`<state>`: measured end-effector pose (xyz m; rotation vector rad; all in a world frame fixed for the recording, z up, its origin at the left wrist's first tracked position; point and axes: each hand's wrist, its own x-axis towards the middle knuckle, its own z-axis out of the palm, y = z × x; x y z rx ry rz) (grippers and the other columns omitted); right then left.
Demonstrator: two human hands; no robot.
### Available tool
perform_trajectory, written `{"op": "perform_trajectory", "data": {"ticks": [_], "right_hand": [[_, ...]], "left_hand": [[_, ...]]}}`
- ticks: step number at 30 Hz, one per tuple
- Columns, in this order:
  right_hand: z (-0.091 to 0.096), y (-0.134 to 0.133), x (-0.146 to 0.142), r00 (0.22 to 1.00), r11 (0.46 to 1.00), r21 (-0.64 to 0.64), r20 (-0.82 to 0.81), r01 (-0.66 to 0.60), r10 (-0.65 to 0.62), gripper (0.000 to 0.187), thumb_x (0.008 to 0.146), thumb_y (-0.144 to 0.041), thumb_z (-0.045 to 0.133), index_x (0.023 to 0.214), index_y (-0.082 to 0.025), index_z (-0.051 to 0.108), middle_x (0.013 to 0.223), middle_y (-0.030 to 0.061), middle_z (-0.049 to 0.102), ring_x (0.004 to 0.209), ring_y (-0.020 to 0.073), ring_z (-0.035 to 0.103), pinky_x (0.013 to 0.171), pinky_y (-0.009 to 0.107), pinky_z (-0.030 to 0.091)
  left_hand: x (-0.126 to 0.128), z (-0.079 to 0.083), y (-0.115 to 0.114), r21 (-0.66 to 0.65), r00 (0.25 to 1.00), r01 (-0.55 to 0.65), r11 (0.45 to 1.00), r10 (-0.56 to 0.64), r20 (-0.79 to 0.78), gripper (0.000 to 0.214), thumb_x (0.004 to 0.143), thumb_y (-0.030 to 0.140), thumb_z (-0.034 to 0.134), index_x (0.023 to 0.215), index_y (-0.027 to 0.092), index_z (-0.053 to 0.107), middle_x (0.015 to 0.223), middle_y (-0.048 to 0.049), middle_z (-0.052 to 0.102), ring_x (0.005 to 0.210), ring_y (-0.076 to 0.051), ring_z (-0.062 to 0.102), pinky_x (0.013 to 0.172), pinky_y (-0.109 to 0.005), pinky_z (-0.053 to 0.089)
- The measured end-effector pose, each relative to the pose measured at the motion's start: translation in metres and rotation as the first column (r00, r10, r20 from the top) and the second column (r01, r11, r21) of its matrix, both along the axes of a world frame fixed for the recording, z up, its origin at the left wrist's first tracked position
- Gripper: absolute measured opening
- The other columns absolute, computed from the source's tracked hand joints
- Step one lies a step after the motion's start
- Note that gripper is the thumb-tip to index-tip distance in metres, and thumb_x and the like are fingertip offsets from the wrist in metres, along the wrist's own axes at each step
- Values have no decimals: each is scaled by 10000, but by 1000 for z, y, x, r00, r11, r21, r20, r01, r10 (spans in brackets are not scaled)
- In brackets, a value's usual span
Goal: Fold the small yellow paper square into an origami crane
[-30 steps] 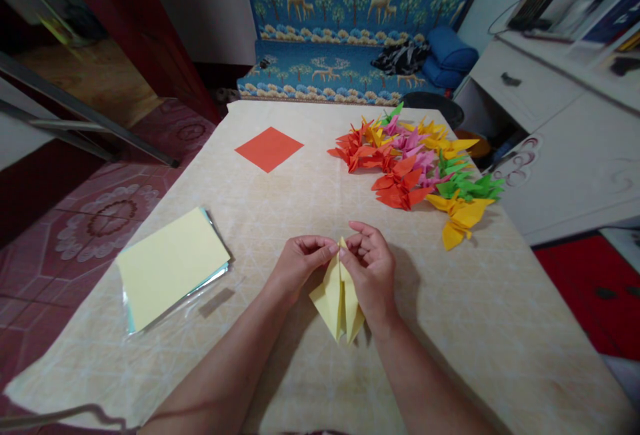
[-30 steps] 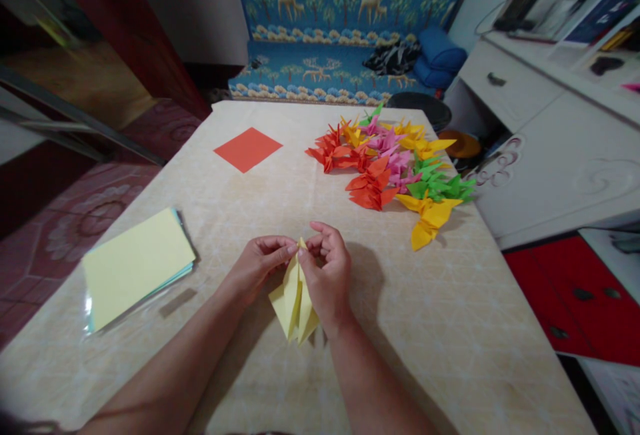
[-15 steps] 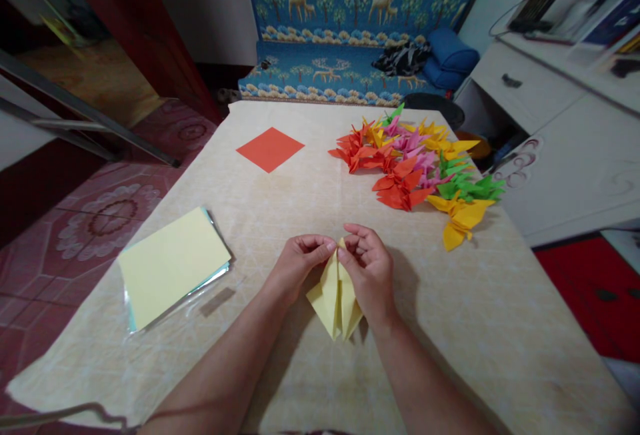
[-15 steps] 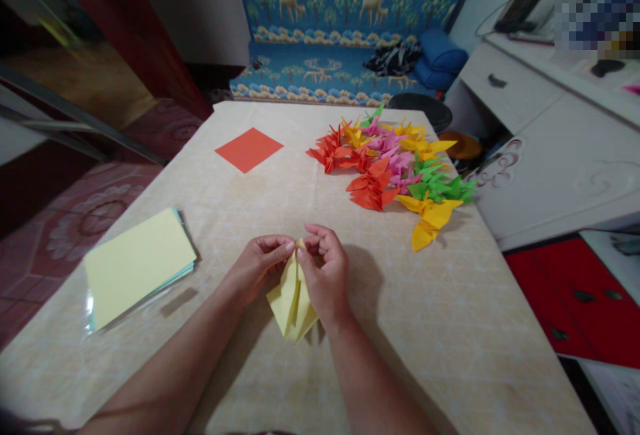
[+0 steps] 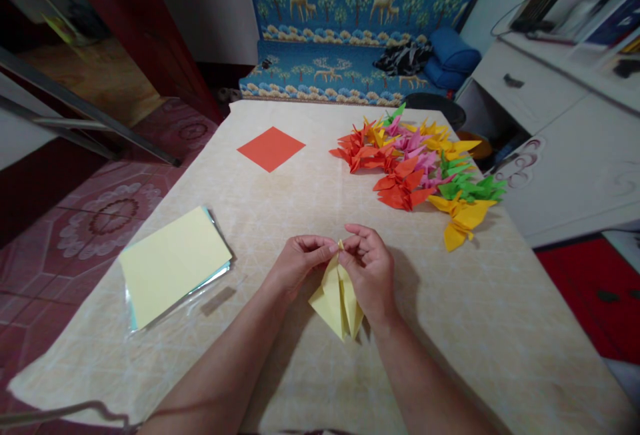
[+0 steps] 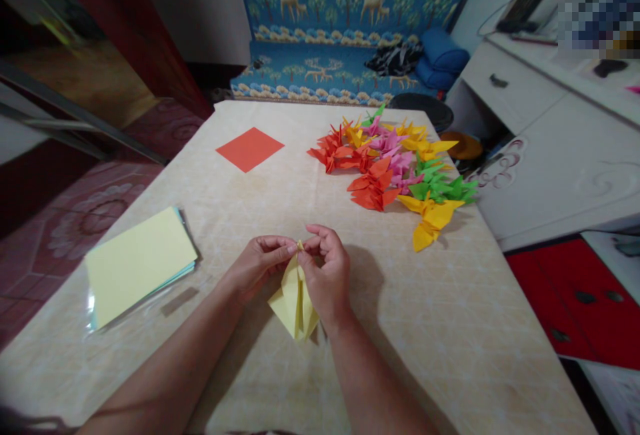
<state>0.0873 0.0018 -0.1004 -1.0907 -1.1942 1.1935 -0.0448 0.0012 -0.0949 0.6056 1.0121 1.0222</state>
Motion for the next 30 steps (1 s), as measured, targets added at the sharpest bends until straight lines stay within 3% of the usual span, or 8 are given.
{"op": "perform_trajectory", "data": {"ticks": [9,15,20,25,30], "right_hand": [[-2,-1,0,1000,1000,-9,18,-3,3,302,726,-182,632,1021,-195,571,774,3,622,686,131,581,633,236,455],[0,-2,-1,998,997,-43,-2,-64,64,199,770,-234,599,965,-192,591,814,31,650,727,154,617,651,256,485],[-5,-2,-2,993,994,-60,70,-92,96,156,747,-273,634,889,-224,593,793,13,647,705,164,610,627,270,479],[-10,-1,-2,984,996,-52,164,-66,74,73,733,-258,632,733,-254,559,642,-35,567,579,144,536,527,243,427],[-8,-2,-2,982,995,-59,172,-75,85,86,753,-270,607,702,-240,544,620,-39,526,559,130,501,511,226,394]], "left_hand": [[2,0,-1,73,999,26,997,-23,-48,203,701,299,719,699,126,613,575,-3,597,501,-79,525,512,-194,373],[6,0,0,95,997,-61,994,65,-42,221,704,326,706,733,149,577,629,-6,617,524,-93,543,529,-201,385],[6,-1,1,174,981,-130,976,153,-123,219,683,313,723,716,145,587,640,1,608,553,-89,536,554,-199,396],[6,-4,1,218,969,-138,966,177,-172,205,674,311,721,719,147,606,657,-9,621,574,-100,539,576,-207,408],[7,-7,0,321,936,-134,937,226,-268,155,705,279,690,725,151,606,674,-1,604,600,-97,530,595,-201,413]]}}
